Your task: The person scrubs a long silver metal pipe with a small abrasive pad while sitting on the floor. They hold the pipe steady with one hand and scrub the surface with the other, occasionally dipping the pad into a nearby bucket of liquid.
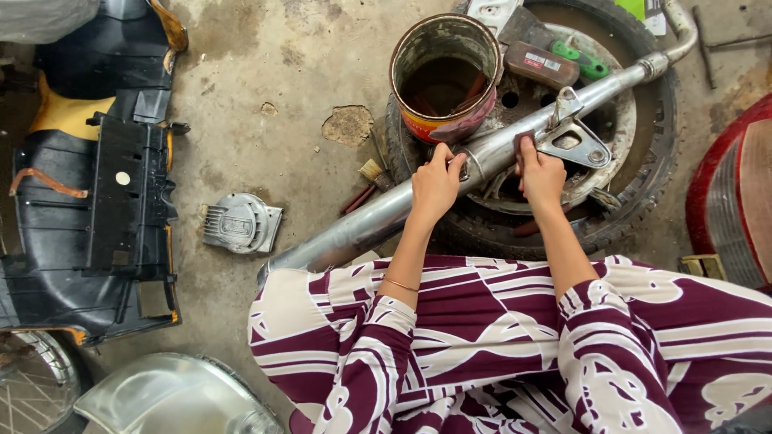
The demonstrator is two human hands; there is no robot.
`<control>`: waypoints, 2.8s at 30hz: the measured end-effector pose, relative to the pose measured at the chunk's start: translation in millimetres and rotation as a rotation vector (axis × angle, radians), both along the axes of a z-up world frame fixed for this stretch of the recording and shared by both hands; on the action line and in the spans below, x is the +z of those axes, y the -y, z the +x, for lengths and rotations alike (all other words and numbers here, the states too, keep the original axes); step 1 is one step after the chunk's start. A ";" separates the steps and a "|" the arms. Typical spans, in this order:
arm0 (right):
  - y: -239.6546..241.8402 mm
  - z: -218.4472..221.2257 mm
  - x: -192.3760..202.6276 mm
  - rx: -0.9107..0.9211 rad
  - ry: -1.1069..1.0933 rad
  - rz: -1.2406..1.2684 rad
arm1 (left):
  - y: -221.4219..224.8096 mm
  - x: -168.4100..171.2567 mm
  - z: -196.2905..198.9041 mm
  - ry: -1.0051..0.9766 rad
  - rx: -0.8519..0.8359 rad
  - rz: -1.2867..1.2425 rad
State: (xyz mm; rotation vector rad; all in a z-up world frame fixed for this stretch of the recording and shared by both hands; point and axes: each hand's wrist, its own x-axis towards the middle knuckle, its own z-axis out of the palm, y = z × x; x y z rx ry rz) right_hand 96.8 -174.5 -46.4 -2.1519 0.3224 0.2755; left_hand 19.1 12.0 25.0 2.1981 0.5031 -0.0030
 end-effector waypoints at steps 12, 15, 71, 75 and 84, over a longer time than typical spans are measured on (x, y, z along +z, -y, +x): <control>-7.6 -13.4 9.3 0.192 -0.064 -0.127 | 4.3 -6.2 -6.4 -0.018 -0.076 0.018; -10.5 -40.1 -0.1 0.332 -0.121 -0.154 | 5.2 -24.8 -9.9 0.011 -0.142 0.104; -9.6 64.4 84.2 0.421 -0.250 -0.499 | 14.2 -41.9 -26.7 0.081 -0.301 0.169; -51.3 7.5 119.1 0.611 -0.330 -0.525 | 14.8 -41.0 -24.7 0.053 -0.297 0.184; 37.2 26.7 1.6 0.280 0.038 -0.553 | 20.8 -38.7 -24.0 0.054 -0.285 0.217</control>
